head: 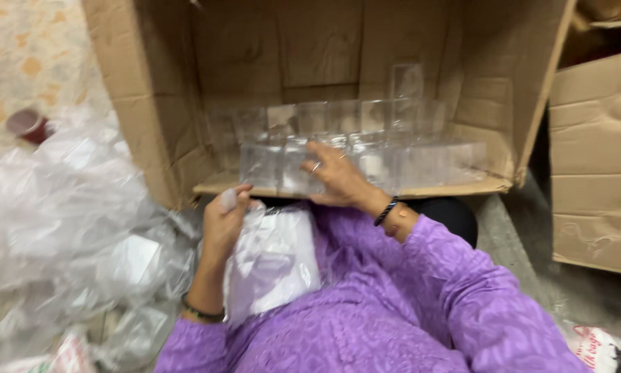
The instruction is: The person sits on the floor in front of an open cardboard box, wraps clear plastic containers in plastic bags and foam sheets, and places the wrapped containers into the box, arranging them in rows.
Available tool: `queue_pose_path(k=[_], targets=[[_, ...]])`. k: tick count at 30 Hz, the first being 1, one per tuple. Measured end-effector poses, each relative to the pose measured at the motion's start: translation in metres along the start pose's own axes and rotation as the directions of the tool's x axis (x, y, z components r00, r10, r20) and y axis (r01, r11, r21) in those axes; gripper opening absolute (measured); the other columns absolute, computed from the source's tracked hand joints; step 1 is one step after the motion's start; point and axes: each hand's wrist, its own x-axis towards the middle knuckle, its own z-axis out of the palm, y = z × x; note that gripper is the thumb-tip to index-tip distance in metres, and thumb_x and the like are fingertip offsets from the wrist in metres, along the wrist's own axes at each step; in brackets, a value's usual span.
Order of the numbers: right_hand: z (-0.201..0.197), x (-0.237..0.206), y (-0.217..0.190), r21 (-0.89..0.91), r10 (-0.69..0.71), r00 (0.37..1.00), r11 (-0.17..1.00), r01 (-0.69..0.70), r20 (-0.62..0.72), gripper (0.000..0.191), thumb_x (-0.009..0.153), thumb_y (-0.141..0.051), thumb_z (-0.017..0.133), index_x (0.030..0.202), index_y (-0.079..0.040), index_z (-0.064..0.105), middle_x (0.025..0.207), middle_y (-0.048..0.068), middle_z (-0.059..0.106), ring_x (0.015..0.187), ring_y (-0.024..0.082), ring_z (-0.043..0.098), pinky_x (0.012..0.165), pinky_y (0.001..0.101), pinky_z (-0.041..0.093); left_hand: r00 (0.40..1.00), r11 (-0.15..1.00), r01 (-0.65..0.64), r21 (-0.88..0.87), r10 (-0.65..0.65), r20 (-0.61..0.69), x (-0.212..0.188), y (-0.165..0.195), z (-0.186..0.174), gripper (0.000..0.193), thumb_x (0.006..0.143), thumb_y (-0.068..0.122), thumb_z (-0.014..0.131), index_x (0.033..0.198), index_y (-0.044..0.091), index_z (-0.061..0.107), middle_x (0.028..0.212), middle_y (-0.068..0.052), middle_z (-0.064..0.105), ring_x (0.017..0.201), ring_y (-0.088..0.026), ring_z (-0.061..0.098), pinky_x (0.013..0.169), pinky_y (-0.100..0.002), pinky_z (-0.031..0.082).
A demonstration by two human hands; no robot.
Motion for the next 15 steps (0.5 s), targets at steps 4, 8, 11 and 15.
queue_pose_path(k=[4,8,11,15], targets=[[0.006,-0.007,0.020,0.114,-0.028,0.991,0.993,0.012,0.134,0.076,0.069,-0.042,0.091,0.129,-0.007,0.061,0.151,0.025,0.040,0.141,0.046,0.038,0.115,0.0562,0.033,0.998,0.996,0.062,0.056,-0.063,0.003,0.001,-0.015,0.005,0.031,0.102,0.028,0.064,0.114,0.001,0.075,0.076,0.002,0.066,0.071,-0.006,0.057,0.066,-0.023,0.046],[-0.009,0.001,0.119,0.265,0.223,0.973,0.943,-0.202,-0.052,0.068,0.085,-0.043,0.083,0.139,-0.010,0.060,0.152,0.018,0.048,0.143,0.036,0.046,0.119,0.0483,0.041,0.974,0.965,0.226,0.132,-0.225,-0.024,-0.009,-0.025,0.008,0.032,0.099,0.031,0.065,0.108,0.003,0.077,0.070,0.002,0.062,0.060,-0.007,0.049,0.054,-0.026,0.042],[-0.032,0.017,0.238,0.114,0.730,0.666,0.682,-0.722,-0.151,0.086,0.085,-0.050,0.084,0.148,-0.006,0.043,0.150,0.025,0.045,0.140,0.039,0.047,0.113,0.0456,0.045,0.967,0.956,0.256,0.141,-0.254,-0.030,-0.013,-0.028,0.006,0.032,0.100,0.032,0.063,0.107,0.004,0.077,0.066,0.003,0.060,0.058,-0.006,0.048,0.052,-0.024,0.040],[-0.020,0.021,0.344,-0.138,0.943,0.331,0.323,-0.936,-0.039,0.099,0.081,-0.057,0.085,0.149,-0.003,0.038,0.150,0.030,0.039,0.135,0.043,0.043,0.108,0.0463,0.045,0.960,0.955,0.279,0.098,-0.277,-0.029,-0.009,-0.030,0.004,0.032,0.099,0.032,0.063,0.103,0.004,0.077,0.063,0.004,0.055,0.056,-0.005,0.045,0.050,-0.024,0.038]])
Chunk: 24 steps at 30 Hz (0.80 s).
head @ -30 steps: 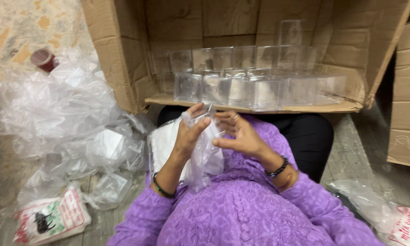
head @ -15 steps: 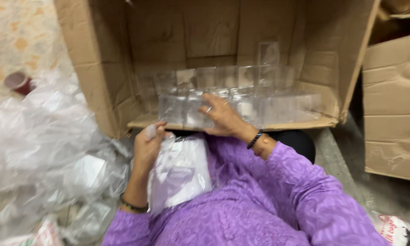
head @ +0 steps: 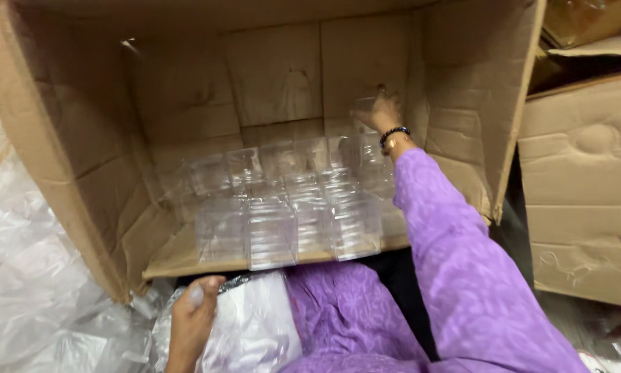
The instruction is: The person sits on the floor in front of an open cardboard box, wraps clear plastic containers in plastic bags and foam sheets, and places the wrapped containers into the box, arranging them in rows.
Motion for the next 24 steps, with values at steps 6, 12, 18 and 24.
queue_pose_path(k=[6,12,18,24], targets=[[0.013,0.036,0.011,-0.084,0.106,0.974,0.992,-0.091,0.198,0.085,0.085,-0.064,0.077,0.139,0.000,0.062,0.138,0.024,0.063,0.122,0.035,0.063,0.106,0.0398,0.055,0.981,0.982,0.188,-0.029,-0.186,0.049,0.003,-0.006,-0.010,0.031,0.098,0.031,0.064,0.102,0.004,0.077,0.062,0.004,0.052,0.055,-0.006,0.042,0.049,-0.024,0.034],[-0.098,-0.120,0.047,0.064,-0.452,0.853,0.874,0.483,-0.259,0.088,0.085,-0.051,0.088,0.149,-0.003,0.052,0.143,0.024,0.061,0.130,0.042,0.059,0.108,0.0476,0.052,0.993,0.990,0.100,0.102,-0.105,0.047,-0.003,-0.030,-0.028,0.031,0.102,0.033,0.062,0.102,0.004,0.076,0.068,0.005,0.058,0.060,-0.004,0.047,0.053,-0.022,0.038],[-0.134,-0.313,0.063,0.157,-0.053,0.983,0.984,0.081,-0.174,0.092,0.066,-0.051,0.090,0.141,-0.009,0.055,0.129,0.025,0.058,0.109,0.037,0.066,0.088,0.0463,0.056,0.998,0.997,0.057,0.047,-0.058,0.026,0.028,-0.064,-0.025,0.030,0.104,0.033,0.063,0.108,0.006,0.077,0.069,0.004,0.056,0.060,-0.005,0.045,0.053,-0.024,0.034],[-0.088,-0.333,0.052,0.042,-0.267,0.953,0.960,0.275,-0.144,0.098,0.067,-0.051,0.094,0.145,-0.008,0.052,0.125,0.031,0.058,0.111,0.047,0.062,0.088,0.0500,0.054,0.998,1.000,0.004,0.014,-0.005,0.069,0.047,-0.084,-0.028,0.033,0.104,0.035,0.063,0.105,0.006,0.077,0.068,0.005,0.056,0.060,-0.005,0.045,0.053,-0.023,0.033]])
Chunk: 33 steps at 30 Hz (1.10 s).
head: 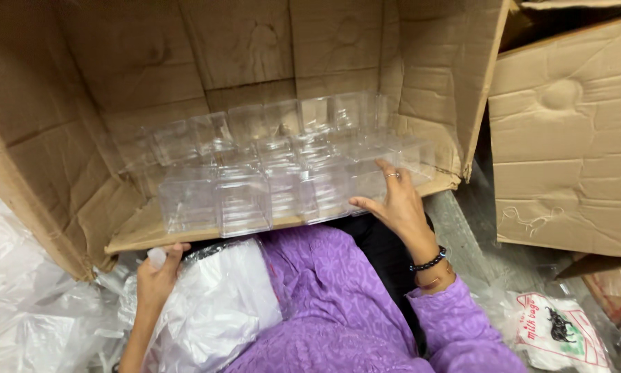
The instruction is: The person sits on the floor in front of an open cardboard box, wraps clear plastic containers in plastic bags and foam sheets, and places the wrapped containers into the box, arranging them in rows.
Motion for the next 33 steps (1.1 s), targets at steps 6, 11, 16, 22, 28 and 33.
queue_pose_path(k=[6,11,16,22,28,33], targets=[[0.014,0.125,0.086,0.058,0.149,0.989,0.987,-0.150,0.027,0.099,0.079,-0.061,0.081,0.149,-0.002,0.045,0.142,0.031,0.055,0.132,0.042,0.054,0.104,0.0502,0.048,0.997,0.997,0.069,-0.036,-0.070,-0.023,-0.006,-0.009,-0.007,0.033,0.103,0.034,0.062,0.106,0.005,0.076,0.064,0.004,0.050,0.057,-0.007,0.041,0.050,-0.025,0.029],[0.074,0.251,0.147,-0.170,0.372,0.878,0.927,-0.335,0.300,0.104,0.078,-0.062,0.085,0.143,0.007,0.044,0.142,0.031,0.050,0.134,0.043,0.049,0.106,0.0460,0.046,0.998,0.995,0.065,-0.077,-0.066,-0.011,-0.003,-0.018,-0.009,0.032,0.103,0.032,0.062,0.102,0.003,0.076,0.062,0.004,0.051,0.055,-0.006,0.041,0.049,-0.024,0.029],[0.102,0.264,0.160,-0.285,0.357,0.881,0.919,-0.272,0.310,0.080,0.079,-0.051,0.084,0.132,0.005,0.063,0.126,0.029,0.067,0.118,0.042,0.067,0.097,0.0455,0.055,0.994,0.988,0.104,-0.113,-0.107,-0.022,0.000,-0.031,-0.013,0.029,0.103,0.030,0.064,0.101,0.003,0.076,0.063,0.005,0.049,0.055,-0.005,0.037,0.049,-0.024,0.025],[-0.006,0.178,0.185,0.206,0.198,0.971,0.964,-0.168,-0.137,0.070,0.085,-0.027,0.087,0.141,0.000,0.055,0.101,0.017,0.069,0.088,0.029,0.067,0.075,0.0401,0.055,0.992,0.977,0.116,-0.180,-0.123,-0.026,-0.001,-0.027,-0.017,0.023,0.104,0.025,0.065,0.103,0.004,0.075,0.067,0.007,0.048,0.058,-0.004,0.036,0.051,-0.023,0.024],[-0.027,0.017,0.187,0.934,0.300,0.954,0.345,-0.096,-0.013,0.054,0.093,-0.008,0.075,0.141,-0.005,0.051,0.113,0.008,0.064,0.103,0.021,0.069,0.092,0.0365,0.060,0.999,0.967,0.009,-0.253,-0.017,-0.029,-0.001,-0.007,-0.015,0.018,0.102,0.021,0.066,0.104,0.004,0.071,0.085,0.007,0.064,0.067,-0.003,0.045,0.057,-0.021,0.032],[0.029,-0.031,0.168,0.927,0.396,0.910,0.281,-0.248,0.124,0.047,0.093,-0.016,0.074,0.132,-0.006,0.051,0.118,0.017,0.069,0.105,0.023,0.070,0.093,0.0339,0.057,0.999,0.995,-0.036,-0.089,0.034,-0.034,0.002,-0.010,-0.018,0.021,0.107,0.022,0.067,0.106,0.004,0.075,0.081,0.002,0.060,0.070,-0.006,0.044,0.060,-0.024,0.032]])
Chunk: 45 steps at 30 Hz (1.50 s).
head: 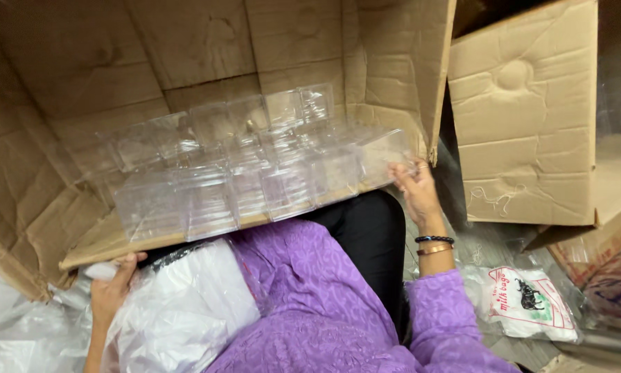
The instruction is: The person sits on the floor in front of an open cardboard box, wraps clear plastic containers in plastic bags and foam sheets, and places the wrapped containers into the box, arranging them in rows.
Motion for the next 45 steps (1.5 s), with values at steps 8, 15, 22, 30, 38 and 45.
queue_pose_path(k=[8,15,22,30,38,45], targets=[[0.002,-0.002,0.021,-0.705,-0.428,0.904,0.638,0.310,0.011,0.059,0.093,-0.030,0.076,0.133,0.008,0.054,0.125,0.025,0.059,0.110,0.028,0.062,0.091,0.0344,0.053,0.995,0.987,-0.094,0.133,0.097,-0.011,0.001,-0.001,-0.001,0.029,0.107,0.030,0.061,0.111,0.005,0.075,0.095,0.003,0.068,0.079,-0.008,0.051,0.068,-0.025,0.041],[0.061,-0.039,-0.028,-0.876,-0.638,0.733,0.189,0.445,0.235,0.058,0.103,-0.020,0.078,0.144,0.012,0.051,0.139,0.033,0.055,0.130,0.048,0.053,0.111,0.0495,0.043,0.974,0.977,-0.157,0.148,0.127,0.189,-0.034,0.077,0.023,0.045,0.104,0.044,0.051,0.117,0.009,0.074,0.081,0.005,0.070,0.062,-0.002,0.048,0.055,-0.021,0.039],[0.229,-0.132,-0.056,-0.300,-0.419,0.764,0.742,0.599,0.490,0.035,0.096,-0.014,0.076,0.123,0.003,0.065,0.121,0.016,0.069,0.113,0.026,0.068,0.099,0.0365,0.054,0.878,0.882,-0.470,0.017,0.466,0.110,-0.087,0.171,0.088,0.032,0.111,0.029,0.052,0.119,0.002,0.065,0.083,-0.001,0.072,0.072,-0.006,0.056,0.066,-0.023,0.045],[0.359,-0.017,-0.065,-0.274,-0.485,0.548,0.524,0.806,0.682,0.031,0.094,-0.022,0.076,0.113,0.002,0.070,0.109,0.019,0.072,0.102,0.032,0.070,0.089,0.0407,0.056,0.960,0.885,-0.271,0.377,0.275,0.044,-0.100,0.106,0.052,0.021,0.095,0.009,0.059,0.114,0.006,0.067,0.072,-0.011,0.072,0.066,-0.018,0.072,0.062,-0.033,0.055],[0.550,0.099,-0.011,-0.438,0.055,0.439,0.249,0.864,0.897,0.038,0.087,-0.027,0.078,0.110,0.002,0.069,0.109,0.026,0.070,0.104,0.043,0.066,0.089,0.0493,0.054,0.984,0.996,-0.040,0.085,0.055,-0.169,-0.115,0.016,0.062,0.020,0.091,0.003,0.056,0.104,0.002,0.072,0.071,-0.008,0.069,0.057,-0.013,0.056,0.052,-0.030,0.045],[0.670,0.108,0.048,-0.522,0.453,0.378,0.250,0.815,0.807,0.067,0.074,-0.035,0.084,0.126,-0.003,0.058,0.121,0.023,0.065,0.111,0.041,0.064,0.091,0.0503,0.054,0.919,0.969,-0.235,0.076,0.247,-0.307,-0.115,0.019,0.071,0.023,0.100,0.020,0.062,0.099,-0.001,0.072,0.068,-0.005,0.070,0.057,-0.010,0.061,0.055,-0.027,0.051]])
